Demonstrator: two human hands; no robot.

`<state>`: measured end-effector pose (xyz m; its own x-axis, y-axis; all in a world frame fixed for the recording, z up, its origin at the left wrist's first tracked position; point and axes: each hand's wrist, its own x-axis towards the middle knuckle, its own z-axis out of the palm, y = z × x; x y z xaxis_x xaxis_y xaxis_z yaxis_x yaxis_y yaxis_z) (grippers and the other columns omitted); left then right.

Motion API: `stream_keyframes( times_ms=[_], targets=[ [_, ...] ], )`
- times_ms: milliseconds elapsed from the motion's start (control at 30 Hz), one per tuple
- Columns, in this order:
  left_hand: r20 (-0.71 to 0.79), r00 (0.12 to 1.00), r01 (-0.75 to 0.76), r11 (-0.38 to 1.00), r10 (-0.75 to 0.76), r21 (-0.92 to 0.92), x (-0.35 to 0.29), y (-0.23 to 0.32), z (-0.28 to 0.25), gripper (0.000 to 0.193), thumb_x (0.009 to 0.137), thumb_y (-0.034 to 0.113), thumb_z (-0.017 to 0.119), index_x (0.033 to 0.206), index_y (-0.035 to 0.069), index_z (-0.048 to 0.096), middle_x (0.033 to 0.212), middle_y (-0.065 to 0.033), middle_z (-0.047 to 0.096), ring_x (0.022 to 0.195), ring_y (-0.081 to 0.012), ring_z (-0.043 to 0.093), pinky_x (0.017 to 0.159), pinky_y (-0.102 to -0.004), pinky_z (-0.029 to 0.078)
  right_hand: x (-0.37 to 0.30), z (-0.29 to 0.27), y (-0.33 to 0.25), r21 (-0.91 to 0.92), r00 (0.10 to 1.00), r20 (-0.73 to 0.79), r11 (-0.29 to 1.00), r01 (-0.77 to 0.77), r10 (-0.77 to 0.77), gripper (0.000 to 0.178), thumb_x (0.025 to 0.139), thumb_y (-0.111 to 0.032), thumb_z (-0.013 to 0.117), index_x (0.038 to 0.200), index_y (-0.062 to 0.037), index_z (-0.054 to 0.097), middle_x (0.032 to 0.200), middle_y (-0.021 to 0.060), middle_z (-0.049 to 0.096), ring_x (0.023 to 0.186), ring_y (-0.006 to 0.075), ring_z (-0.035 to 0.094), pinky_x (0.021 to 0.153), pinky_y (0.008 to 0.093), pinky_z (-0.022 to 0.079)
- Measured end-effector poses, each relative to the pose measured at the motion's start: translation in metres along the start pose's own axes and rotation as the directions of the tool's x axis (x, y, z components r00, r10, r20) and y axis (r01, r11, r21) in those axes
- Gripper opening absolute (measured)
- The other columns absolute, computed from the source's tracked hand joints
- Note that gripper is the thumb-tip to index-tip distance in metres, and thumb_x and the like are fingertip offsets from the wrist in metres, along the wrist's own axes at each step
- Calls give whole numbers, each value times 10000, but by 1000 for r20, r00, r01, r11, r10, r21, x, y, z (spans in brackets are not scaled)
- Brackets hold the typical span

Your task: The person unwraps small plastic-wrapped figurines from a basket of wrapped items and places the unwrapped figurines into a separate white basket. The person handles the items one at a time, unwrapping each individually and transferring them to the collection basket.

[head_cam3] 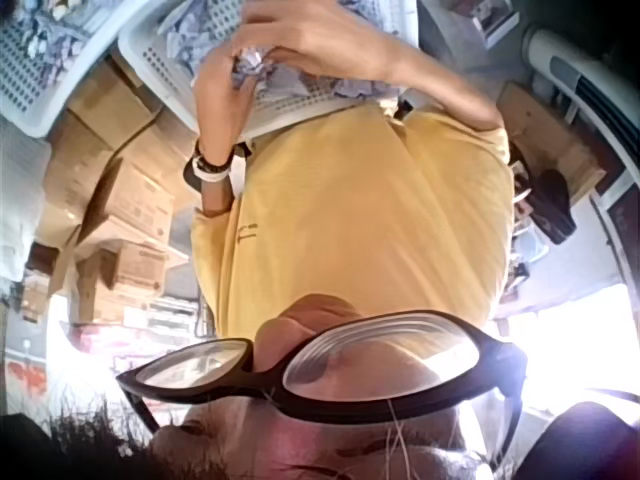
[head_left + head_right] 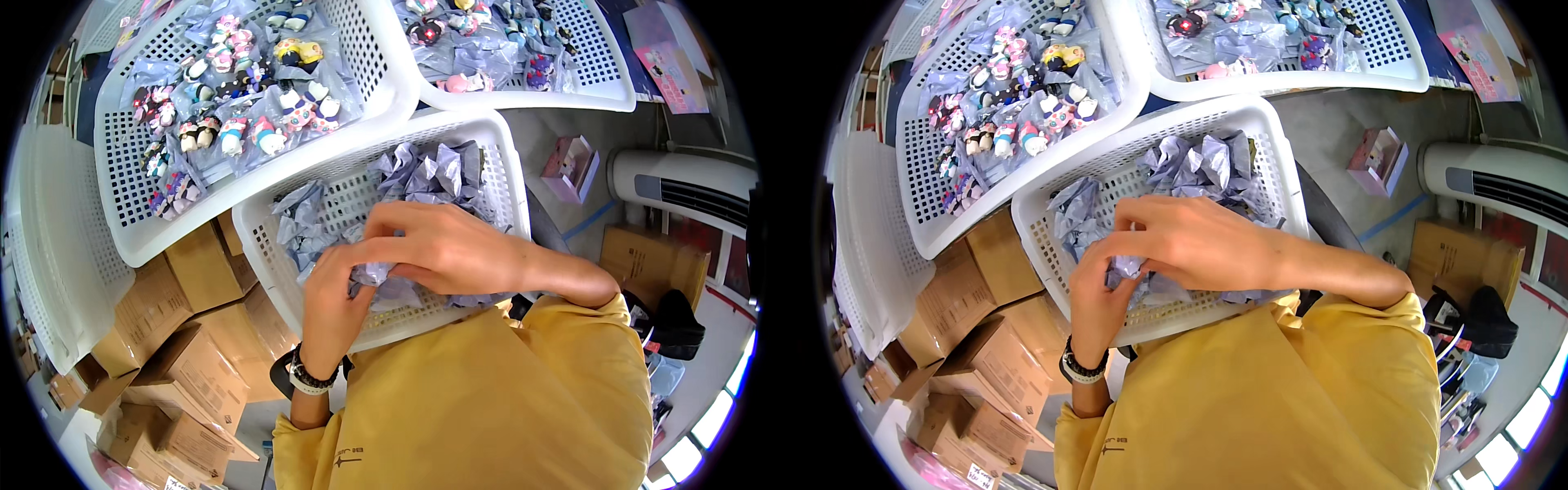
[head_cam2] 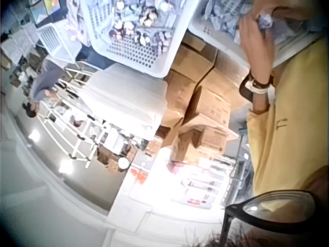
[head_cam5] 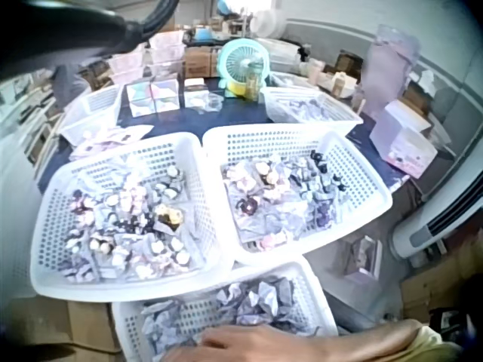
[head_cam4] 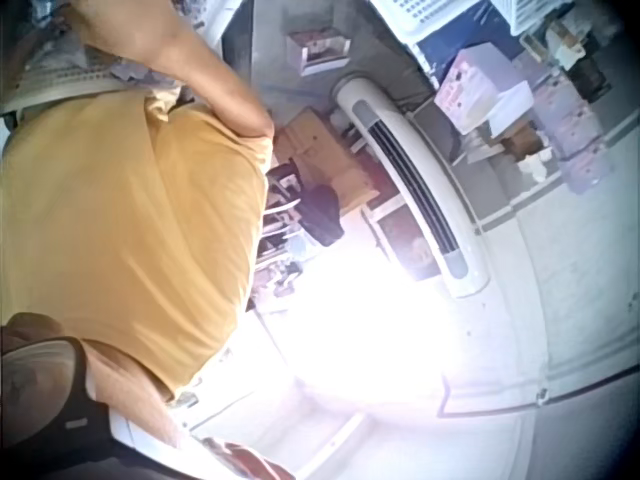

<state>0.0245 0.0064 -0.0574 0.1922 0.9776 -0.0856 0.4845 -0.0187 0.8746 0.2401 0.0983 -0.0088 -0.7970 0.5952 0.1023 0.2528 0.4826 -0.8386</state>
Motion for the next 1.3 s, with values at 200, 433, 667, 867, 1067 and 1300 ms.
stream_keyframes(
  times_ms=[200,433,667,867,1067,1300],
  targets=[
    [44,992,127,985,-122,-120,0,0,-3,404,835,-16,835,1208,-13,681,1087,-184,739,960,-374,722,847,-407,571,-11,-1,8,194,997,-75,980,35,-21,347,843,55,793,1138,-40,637,1152,125,670,1042,343,697,802,440,604],
    [75,995,80,990,-71,-117,0,3,-5,391,830,-32,822,1194,7,685,1018,-156,744,868,-290,736,766,-347,566,-15,-2,1,337,992,-111,941,-26,67,423,848,113,717,1243,-28,665,1159,132,682,977,326,709,755,401,584],
    [-10,996,82,989,-84,-125,-3,3,-6,301,776,-61,819,1058,-11,729,878,-152,732,754,-277,720,692,-340,544,-17,-4,-3,200,998,-60,980,1,11,512,840,74,763,1324,-67,674,1139,120,659,984,347,694,774,449,571],
    [-68,998,-16,995,9,-102,-3,2,-6,204,780,-67,798,976,-28,759,822,-158,713,729,-310,704,653,-360,530,-15,-2,-3,150,998,-63,988,20,-11,470,840,-33,839,1272,-81,660,1093,113,626,944,350,688,742,476,571],
    [54,998,46,995,-41,-91,-8,2,-5,179,765,-56,759,940,-44,725,779,-180,653,686,-374,648,591,-402,471,-14,3,-1,52,998,-51,998,45,-42,368,844,-64,846,1165,-54,666,1124,97,651,993,332,676,748,463,584],
    [67,996,51,997,-54,51,-11,19,-7,157,767,-20,798,898,-35,713,782,-193,666,708,-406,663,595,-445,488,-16,7,5,205,996,-85,978,35,-18,380,830,-29,859,1170,-45,690,1102,92,689,1033,336,662,886,451,574]
  ],
)
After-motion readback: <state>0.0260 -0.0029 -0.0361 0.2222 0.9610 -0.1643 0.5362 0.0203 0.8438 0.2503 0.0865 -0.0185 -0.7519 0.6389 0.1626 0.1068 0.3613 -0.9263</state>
